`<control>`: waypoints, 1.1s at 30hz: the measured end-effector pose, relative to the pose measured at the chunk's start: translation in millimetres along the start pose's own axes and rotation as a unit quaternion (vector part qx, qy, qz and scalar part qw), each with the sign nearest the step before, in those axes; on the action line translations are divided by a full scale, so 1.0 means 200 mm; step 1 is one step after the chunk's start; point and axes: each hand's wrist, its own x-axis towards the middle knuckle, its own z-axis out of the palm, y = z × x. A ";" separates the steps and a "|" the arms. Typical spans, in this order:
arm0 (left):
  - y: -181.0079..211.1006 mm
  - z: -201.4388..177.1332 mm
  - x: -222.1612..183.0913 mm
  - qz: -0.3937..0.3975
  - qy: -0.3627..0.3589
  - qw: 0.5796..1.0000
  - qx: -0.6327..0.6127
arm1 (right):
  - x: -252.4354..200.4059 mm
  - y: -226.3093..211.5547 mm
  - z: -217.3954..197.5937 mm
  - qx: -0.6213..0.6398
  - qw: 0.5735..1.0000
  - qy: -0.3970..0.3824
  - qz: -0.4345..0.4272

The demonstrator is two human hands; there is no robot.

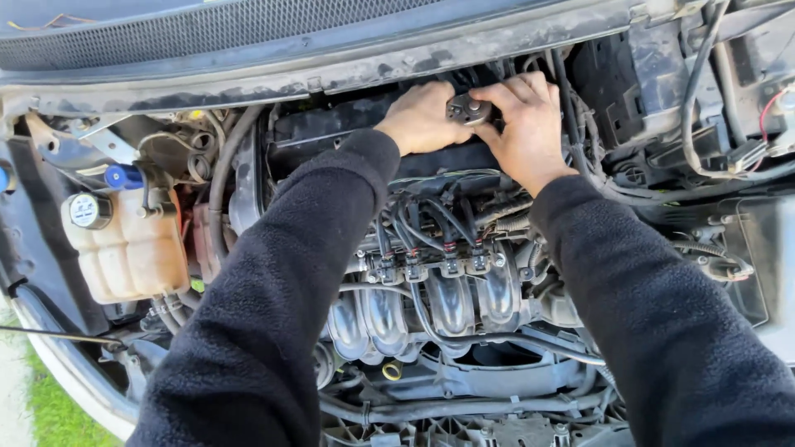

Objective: Removing components from a car engine using a socket wrench.

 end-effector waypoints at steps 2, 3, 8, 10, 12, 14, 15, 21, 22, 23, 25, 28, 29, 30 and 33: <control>0.02 0.05 0.03 -0.024 0.027 0.999 0.021 | -0.01 0.01 0.00 -0.006 1.000 -0.007 0.011; 0.03 0.07 0.06 -0.044 0.054 0.997 0.044 | -0.01 0.02 -0.01 -0.014 1.000 -0.011 0.023; 0.14 -0.01 0.00 -0.044 0.057 0.996 0.048 | -0.01 0.13 -0.02 -0.013 0.998 -0.055 0.027; 0.16 -0.03 -0.04 -0.050 0.046 0.996 0.049 | -0.02 0.15 0.00 -0.058 0.996 -0.071 0.015; 0.14 -0.03 -0.05 -0.040 0.076 0.995 0.043 | -0.02 0.14 -0.01 -0.040 0.995 -0.092 0.008; 0.13 -0.06 -0.12 -0.041 0.083 0.996 0.009 | 0.00 0.11 -0.02 -0.020 0.994 -0.102 0.031; 0.11 -0.08 -0.16 -0.043 0.090 0.995 -0.024 | 0.00 0.10 -0.03 0.001 0.992 -0.112 0.053; -0.07 -0.12 -0.42 0.065 0.206 0.958 -0.189 | -0.01 0.08 -0.01 -0.003 0.997 -0.070 0.040; -0.10 -0.14 -0.47 0.064 0.207 0.958 -0.189 | -0.01 0.08 -0.01 -0.002 0.997 -0.071 0.039; -0.13 -0.16 -0.51 0.068 0.210 0.951 -0.217 | -0.01 0.07 -0.01 0.004 0.997 -0.069 0.035; -0.18 -0.18 -0.59 0.073 0.213 0.943 -0.246 | -0.01 0.07 -0.02 0.009 0.997 -0.069 0.031; -0.24 -0.21 -0.67 0.093 0.237 0.935 -0.248 | -0.01 0.06 -0.02 0.013 0.997 -0.071 0.037; -0.27 -0.21 -0.67 0.100 0.239 0.925 -0.278 | -0.02 0.06 -0.02 0.010 0.997 -0.069 0.041; -0.28 -0.21 -0.68 0.110 0.241 0.914 -0.308 | -0.02 0.06 -0.02 0.005 0.997 -0.067 0.045; -0.30 -0.23 -0.68 0.081 0.241 0.940 -0.226 | -0.02 0.07 -0.01 -0.003 0.996 -0.072 0.047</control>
